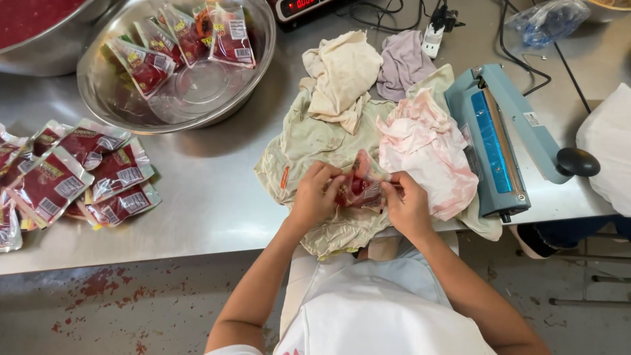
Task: The person picks up individual packets of food, wipes them with a cloth, and seals the edge using a manual heat-sealing machine.
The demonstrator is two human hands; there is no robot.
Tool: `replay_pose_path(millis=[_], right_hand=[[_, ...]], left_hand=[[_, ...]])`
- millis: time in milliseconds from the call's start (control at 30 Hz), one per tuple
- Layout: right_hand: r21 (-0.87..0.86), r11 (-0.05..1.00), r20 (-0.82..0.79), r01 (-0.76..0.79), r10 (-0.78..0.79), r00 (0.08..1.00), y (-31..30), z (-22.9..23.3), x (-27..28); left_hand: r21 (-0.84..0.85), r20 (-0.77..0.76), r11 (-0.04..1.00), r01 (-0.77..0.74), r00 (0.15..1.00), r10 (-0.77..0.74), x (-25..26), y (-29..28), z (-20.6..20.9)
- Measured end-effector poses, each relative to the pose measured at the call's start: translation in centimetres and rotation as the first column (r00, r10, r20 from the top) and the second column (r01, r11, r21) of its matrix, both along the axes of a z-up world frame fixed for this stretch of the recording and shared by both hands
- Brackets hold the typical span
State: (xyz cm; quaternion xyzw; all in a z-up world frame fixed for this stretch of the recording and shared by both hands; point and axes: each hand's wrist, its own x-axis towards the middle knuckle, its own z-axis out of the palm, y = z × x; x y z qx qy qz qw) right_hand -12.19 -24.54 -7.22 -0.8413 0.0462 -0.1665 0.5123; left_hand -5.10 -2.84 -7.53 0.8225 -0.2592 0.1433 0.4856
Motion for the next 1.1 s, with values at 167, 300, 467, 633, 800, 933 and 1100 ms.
replay_pose_path(millis=[167, 300, 467, 633, 800, 933, 1100], right_hand=[[0.157, 0.988, -0.05, 0.005, 0.003, 0.999, -1.5, -1.4, -0.2], [0.251, 0.968, -0.094, -0.003, 0.027, 0.995, -1.9, -2.4, -0.2], [0.285, 0.958, -0.137, 0.0, 0.041, 0.99, -2.1, -2.0, -0.4], [0.276, 0.961, -0.175, 0.0, 0.05, 0.983, -2.7, -3.3, -0.5], [0.259, 0.965, -0.205, 0.031, 0.023, 0.979, -3.3, -5.3, -0.3], [0.267, 0.964, -0.231, -0.002, 0.066, 0.971, -3.1, -3.5, -0.1], [0.047, 0.998, -0.083, -0.034, 0.038, 0.996, -2.3, 2.5, -0.4]], left_hand=[[-0.224, -0.155, 0.972, -0.067, 0.987, 0.032, 0.2, 0.6, -0.4], [-0.402, -0.389, 0.911, -0.089, 0.918, -0.082, -1.0, 0.2, 0.3], [-0.34, -0.471, 0.936, -0.088, 0.878, -0.088, -1.9, 0.0, 4.1], [-0.278, -0.499, 0.954, -0.113, 0.865, -0.044, -2.3, 0.2, 1.0], [-0.347, -0.512, 0.921, -0.177, 0.858, -0.028, -2.3, 0.0, -1.6], [-0.385, -0.526, 0.901, -0.202, 0.85, -0.034, -2.4, 0.2, -3.1], [-0.447, -0.535, 0.875, -0.187, 0.84, -0.093, -3.2, -0.1, 1.6]])
